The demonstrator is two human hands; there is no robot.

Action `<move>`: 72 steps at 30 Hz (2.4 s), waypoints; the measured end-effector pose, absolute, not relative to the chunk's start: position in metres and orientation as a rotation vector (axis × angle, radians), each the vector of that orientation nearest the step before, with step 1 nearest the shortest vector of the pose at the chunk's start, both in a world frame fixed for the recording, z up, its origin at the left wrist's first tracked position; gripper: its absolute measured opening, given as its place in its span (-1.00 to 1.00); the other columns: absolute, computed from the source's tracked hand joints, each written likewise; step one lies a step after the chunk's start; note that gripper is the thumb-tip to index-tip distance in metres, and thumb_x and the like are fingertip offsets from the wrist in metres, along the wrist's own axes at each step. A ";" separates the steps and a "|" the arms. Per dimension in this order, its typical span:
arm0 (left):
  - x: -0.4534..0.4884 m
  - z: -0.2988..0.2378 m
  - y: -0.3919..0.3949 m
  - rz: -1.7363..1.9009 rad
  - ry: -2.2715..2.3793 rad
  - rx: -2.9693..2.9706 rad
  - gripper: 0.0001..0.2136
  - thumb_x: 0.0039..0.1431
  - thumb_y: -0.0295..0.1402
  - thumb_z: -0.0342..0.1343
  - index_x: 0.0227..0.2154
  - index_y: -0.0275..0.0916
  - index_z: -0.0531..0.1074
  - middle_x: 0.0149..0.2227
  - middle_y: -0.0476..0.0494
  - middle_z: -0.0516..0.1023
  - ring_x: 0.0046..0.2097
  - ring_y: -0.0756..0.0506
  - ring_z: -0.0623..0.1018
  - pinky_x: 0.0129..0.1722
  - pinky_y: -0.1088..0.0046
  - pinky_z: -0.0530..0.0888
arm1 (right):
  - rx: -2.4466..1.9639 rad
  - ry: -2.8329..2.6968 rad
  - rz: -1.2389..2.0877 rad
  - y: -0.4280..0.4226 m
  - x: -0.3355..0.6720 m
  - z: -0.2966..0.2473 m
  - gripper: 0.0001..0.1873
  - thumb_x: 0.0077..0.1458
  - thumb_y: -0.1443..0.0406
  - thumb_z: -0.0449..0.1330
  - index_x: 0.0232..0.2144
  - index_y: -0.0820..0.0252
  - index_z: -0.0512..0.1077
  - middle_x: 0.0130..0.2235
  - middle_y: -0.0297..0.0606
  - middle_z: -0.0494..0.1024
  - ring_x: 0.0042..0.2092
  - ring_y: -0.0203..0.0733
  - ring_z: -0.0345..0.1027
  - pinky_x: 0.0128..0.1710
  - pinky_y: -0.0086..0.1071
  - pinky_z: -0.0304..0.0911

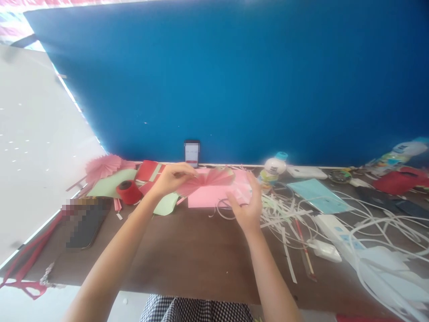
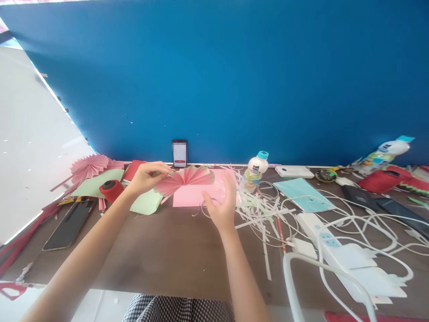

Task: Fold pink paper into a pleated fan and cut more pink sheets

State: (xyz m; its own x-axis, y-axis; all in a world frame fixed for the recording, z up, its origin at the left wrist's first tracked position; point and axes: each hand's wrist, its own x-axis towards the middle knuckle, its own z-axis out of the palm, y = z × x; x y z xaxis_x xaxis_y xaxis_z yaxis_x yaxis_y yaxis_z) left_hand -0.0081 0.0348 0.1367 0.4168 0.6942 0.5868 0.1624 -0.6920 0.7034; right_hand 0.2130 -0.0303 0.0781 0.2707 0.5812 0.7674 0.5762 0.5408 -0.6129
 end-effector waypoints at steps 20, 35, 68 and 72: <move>-0.004 0.142 0.012 1.248 0.555 2.406 -0.86 0.08 -0.34 0.06 -0.40 -0.15 0.52 -0.40 -0.07 0.58 -0.29 -0.07 0.55 -0.18 0.36 0.45 | -0.982 -1.769 -0.406 -0.045 0.185 0.124 -0.88 0.05 0.34 0.12 -0.51 0.07 0.37 -0.46 -0.43 0.52 -0.31 -0.24 0.37 0.09 -0.09 -0.15; -0.008 0.141 -0.008 1.792 0.132 3.163 -0.85 -0.05 -0.55 0.15 -0.36 -0.26 0.44 -0.35 -0.10 0.57 -0.25 -0.07 0.54 -0.22 0.38 0.48 | -0.750 -1.728 -0.892 -0.060 0.187 0.108 -0.83 -0.07 0.43 0.23 -0.38 0.11 0.40 -0.42 -0.40 0.56 -0.32 -0.28 0.40 -0.03 -0.22 0.11; 0.015 0.144 -0.020 1.242 0.430 2.683 -0.85 0.12 -0.44 0.03 -0.23 -0.19 0.39 -0.31 -0.04 0.57 -0.26 0.02 0.53 0.05 0.29 0.26 | -0.825 -1.993 0.017 -0.067 0.201 0.148 -0.83 0.01 0.43 0.15 -0.32 0.10 0.40 -0.36 -0.31 0.50 -0.31 -0.23 0.36 -0.17 -0.17 0.28; 0.007 0.140 -0.018 1.263 0.398 2.551 -0.86 0.09 -0.49 0.04 -0.29 -0.20 0.41 -0.31 -0.06 0.57 -0.30 0.02 0.54 0.02 0.30 0.31 | -0.818 -2.081 0.115 -0.072 0.205 0.151 -0.82 0.03 0.43 0.14 -0.30 0.08 0.41 -0.33 -0.34 0.52 -0.29 -0.24 0.38 -0.13 -0.16 0.26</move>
State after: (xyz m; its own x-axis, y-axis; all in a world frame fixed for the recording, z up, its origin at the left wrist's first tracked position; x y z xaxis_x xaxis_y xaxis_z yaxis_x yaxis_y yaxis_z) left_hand 0.0074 -0.0185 0.1397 0.5829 0.3572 0.7298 0.1254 -0.9270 0.3536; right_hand 0.2049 -0.0717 0.1509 -0.4031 0.5906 0.6991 0.5098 0.7793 -0.3645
